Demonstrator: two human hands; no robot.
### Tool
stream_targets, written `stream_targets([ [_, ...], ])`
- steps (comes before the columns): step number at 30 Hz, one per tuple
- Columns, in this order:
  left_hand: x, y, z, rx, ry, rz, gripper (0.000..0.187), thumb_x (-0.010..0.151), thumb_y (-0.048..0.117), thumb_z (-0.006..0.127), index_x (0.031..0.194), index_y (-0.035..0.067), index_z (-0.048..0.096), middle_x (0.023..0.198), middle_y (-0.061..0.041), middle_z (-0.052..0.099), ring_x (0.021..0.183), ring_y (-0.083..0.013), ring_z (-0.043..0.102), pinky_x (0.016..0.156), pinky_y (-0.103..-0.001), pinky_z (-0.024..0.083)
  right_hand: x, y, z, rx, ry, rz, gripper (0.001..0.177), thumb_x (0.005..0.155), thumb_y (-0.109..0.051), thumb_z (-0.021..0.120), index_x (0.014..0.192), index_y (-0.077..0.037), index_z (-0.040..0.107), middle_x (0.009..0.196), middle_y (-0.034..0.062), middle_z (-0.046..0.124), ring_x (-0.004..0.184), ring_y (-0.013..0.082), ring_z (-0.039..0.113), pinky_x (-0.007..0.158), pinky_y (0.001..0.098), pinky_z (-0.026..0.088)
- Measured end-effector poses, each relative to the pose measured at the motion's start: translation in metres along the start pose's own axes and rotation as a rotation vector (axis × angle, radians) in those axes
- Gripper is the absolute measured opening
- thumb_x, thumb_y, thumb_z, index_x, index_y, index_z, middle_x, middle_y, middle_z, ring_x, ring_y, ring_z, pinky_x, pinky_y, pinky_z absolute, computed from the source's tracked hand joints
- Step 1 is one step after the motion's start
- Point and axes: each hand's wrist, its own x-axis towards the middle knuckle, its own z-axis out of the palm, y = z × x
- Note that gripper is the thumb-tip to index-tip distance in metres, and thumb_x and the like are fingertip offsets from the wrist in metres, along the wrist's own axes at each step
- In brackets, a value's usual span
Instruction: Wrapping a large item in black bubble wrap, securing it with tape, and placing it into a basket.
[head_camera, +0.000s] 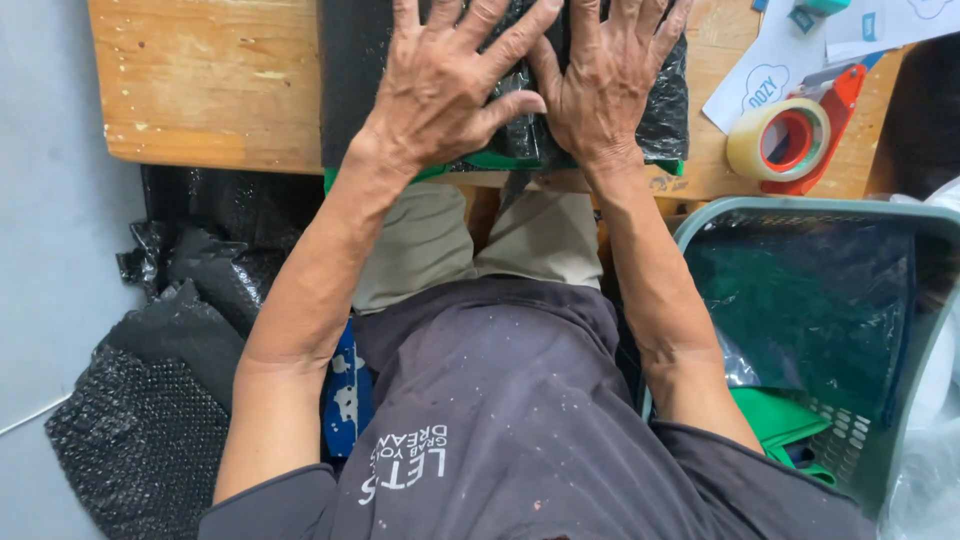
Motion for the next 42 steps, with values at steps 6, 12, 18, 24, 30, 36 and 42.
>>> stream_targets([
  [6, -0.016, -0.009, 0.013, 0.177, -0.147, 0.085, 0.080, 0.120, 0.073, 0.071, 0.170, 0.028, 0.027, 0.165, -0.014, 0.027, 0.148, -0.0401, 0.032, 0.107, -0.067, 0.038, -0.060, -0.003, -0.037, 0.537, 0.295, -0.085, 0.049, 0.115, -0.028, 0.065, 0.154, -0.009, 0.042, 0.162, 0.0180, 0.034, 0.155, 0.0387, 0.034, 0.133, 0.0579, 0.028],
  [12, -0.020, -0.004, 0.015, 0.159, -0.190, 0.084, 0.066, 0.132, 0.068, 0.064, 0.169, 0.029, 0.027, 0.163, -0.016, 0.023, 0.147, -0.0450, 0.032, 0.108, -0.074, 0.034, -0.149, -0.017, -0.019, 0.660, 0.258, -0.093, 0.027, 0.099, -0.001, 0.071, 0.124, 0.001, 0.061, 0.115, 0.0197, 0.058, 0.105, 0.0343, 0.062, 0.095, 0.0424, 0.055],
  [18, -0.023, 0.014, 0.012, 0.068, -0.140, 0.111, 0.062, 0.136, 0.039, 0.085, 0.167, 0.018, 0.036, 0.160, -0.019, 0.027, 0.143, -0.0490, 0.023, 0.106, -0.081, 0.023, -0.164, -0.017, 0.030, 0.497, 0.104, -0.164, 0.041, 0.097, -0.008, 0.080, 0.134, -0.005, 0.063, 0.105, 0.0172, 0.061, 0.090, 0.0325, 0.060, 0.076, 0.0422, 0.053],
  [24, -0.058, 0.070, 0.040, -0.213, 0.594, 0.052, 0.021, 0.100, 0.017, 0.072, 0.118, 0.007, 0.071, 0.119, -0.016, 0.067, 0.105, -0.0314, 0.065, 0.094, -0.050, 0.051, -0.140, -0.028, 0.035, 0.521, 0.218, -0.199, 0.009, 0.097, -0.005, 0.069, 0.105, -0.004, 0.072, 0.096, 0.0116, 0.059, 0.084, 0.0313, 0.063, 0.064, 0.0393, 0.051],
  [30, -0.095, 0.118, 0.083, -0.147, 0.530, -0.323, 0.018, 0.096, 0.025, 0.071, 0.109, 0.013, 0.073, 0.101, -0.003, 0.068, 0.080, -0.0197, 0.070, 0.070, -0.032, 0.056, -0.146, -0.017, 0.028, 0.556, 0.306, -0.163, 0.022, 0.099, -0.002, 0.055, 0.111, -0.003, 0.074, 0.104, 0.0101, 0.065, 0.091, 0.0276, 0.067, 0.082, 0.0363, 0.056],
  [36, -0.089, 0.114, 0.114, -0.100, 0.465, -0.380, 0.031, 0.093, 0.033, 0.074, 0.111, 0.008, 0.072, 0.099, -0.007, 0.063, 0.081, -0.0246, 0.065, 0.068, -0.037, 0.051, -0.130, -0.010, 0.015, 0.288, 0.298, -0.210, 0.028, 0.102, 0.001, 0.048, 0.114, -0.004, 0.073, 0.090, 0.0086, 0.050, 0.079, 0.0273, 0.058, 0.069, 0.0370, 0.051],
  [42, -0.104, 0.109, 0.150, -0.241, 0.336, -0.481, 0.008, 0.094, 0.016, 0.064, 0.098, 0.013, 0.071, 0.089, -0.004, 0.058, 0.078, -0.0278, 0.067, 0.069, -0.038, 0.054, -0.142, -0.007, 0.031, 0.125, 0.193, -0.180, 0.028, 0.100, -0.002, 0.050, 0.110, -0.014, 0.074, 0.086, 0.0044, 0.044, 0.076, 0.0251, 0.051, 0.063, 0.0394, 0.043],
])
